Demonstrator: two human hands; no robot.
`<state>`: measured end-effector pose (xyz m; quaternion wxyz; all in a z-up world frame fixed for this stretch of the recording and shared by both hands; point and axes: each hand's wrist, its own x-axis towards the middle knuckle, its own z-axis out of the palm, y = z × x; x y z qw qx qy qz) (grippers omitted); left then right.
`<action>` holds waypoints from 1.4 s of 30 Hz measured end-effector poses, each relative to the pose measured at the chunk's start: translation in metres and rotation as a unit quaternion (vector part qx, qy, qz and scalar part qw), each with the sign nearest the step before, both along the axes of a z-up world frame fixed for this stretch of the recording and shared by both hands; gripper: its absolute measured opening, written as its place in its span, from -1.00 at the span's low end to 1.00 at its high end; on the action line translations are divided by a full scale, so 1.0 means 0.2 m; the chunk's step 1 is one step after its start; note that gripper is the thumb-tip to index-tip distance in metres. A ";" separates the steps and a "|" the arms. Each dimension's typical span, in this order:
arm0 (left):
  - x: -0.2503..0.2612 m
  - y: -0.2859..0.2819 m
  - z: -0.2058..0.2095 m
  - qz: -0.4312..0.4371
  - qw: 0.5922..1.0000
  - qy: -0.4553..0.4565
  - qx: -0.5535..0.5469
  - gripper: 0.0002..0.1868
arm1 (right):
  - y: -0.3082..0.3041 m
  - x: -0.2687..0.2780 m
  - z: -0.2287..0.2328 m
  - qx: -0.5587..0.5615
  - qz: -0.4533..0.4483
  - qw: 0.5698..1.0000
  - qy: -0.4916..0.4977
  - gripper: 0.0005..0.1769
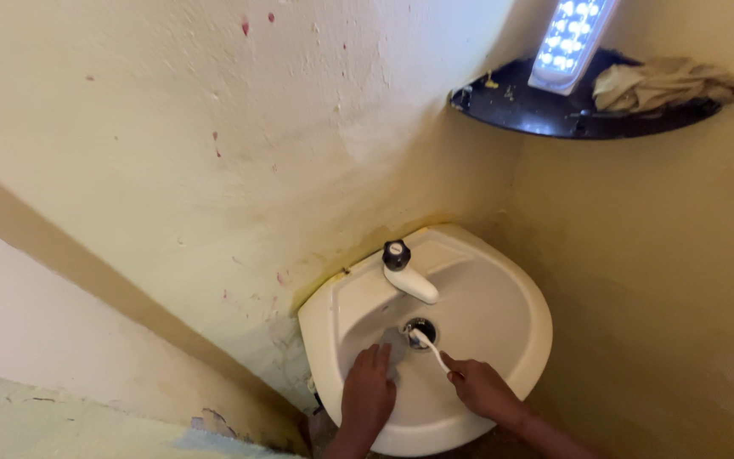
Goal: The person scrubs the rim and basin of a small white sink using a toothbrush and a cloth. They repeatedly scrub the same areas around the faucet and basin, occasionally wiping with the cloth.
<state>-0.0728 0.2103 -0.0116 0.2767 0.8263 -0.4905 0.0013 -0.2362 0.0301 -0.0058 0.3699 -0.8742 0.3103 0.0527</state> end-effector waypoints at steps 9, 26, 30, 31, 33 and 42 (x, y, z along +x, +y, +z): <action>-0.12 -0.17 0.05 0.107 0.850 0.505 -0.107 -0.23 | 0.21 -0.02 0.23 0.138 0.000 0.989 -0.059 -0.42; 0.13 0.17 0.14 0.161 0.935 0.302 -0.098 -0.53 | 0.31 0.75 -0.80 -0.126 0.085 0.988 0.004 -0.04; 0.15 0.16 0.13 0.170 0.932 0.309 -0.090 -0.54 | -0.10 0.57 -0.61 -0.180 0.129 0.975 0.033 -0.01; 0.17 0.15 0.13 0.162 0.941 0.283 -0.087 -0.54 | -0.28 0.50 -0.54 -0.210 0.114 0.970 0.049 0.00; 0.18 0.13 0.10 0.144 0.958 0.238 -0.074 -0.54 | -0.57 0.33 -0.44 -0.259 0.074 0.959 0.092 0.02; 0.20 0.11 0.15 0.169 0.881 0.429 -0.112 -0.57 | 0.21 0.46 -0.57 -0.075 0.240 0.967 0.050 0.02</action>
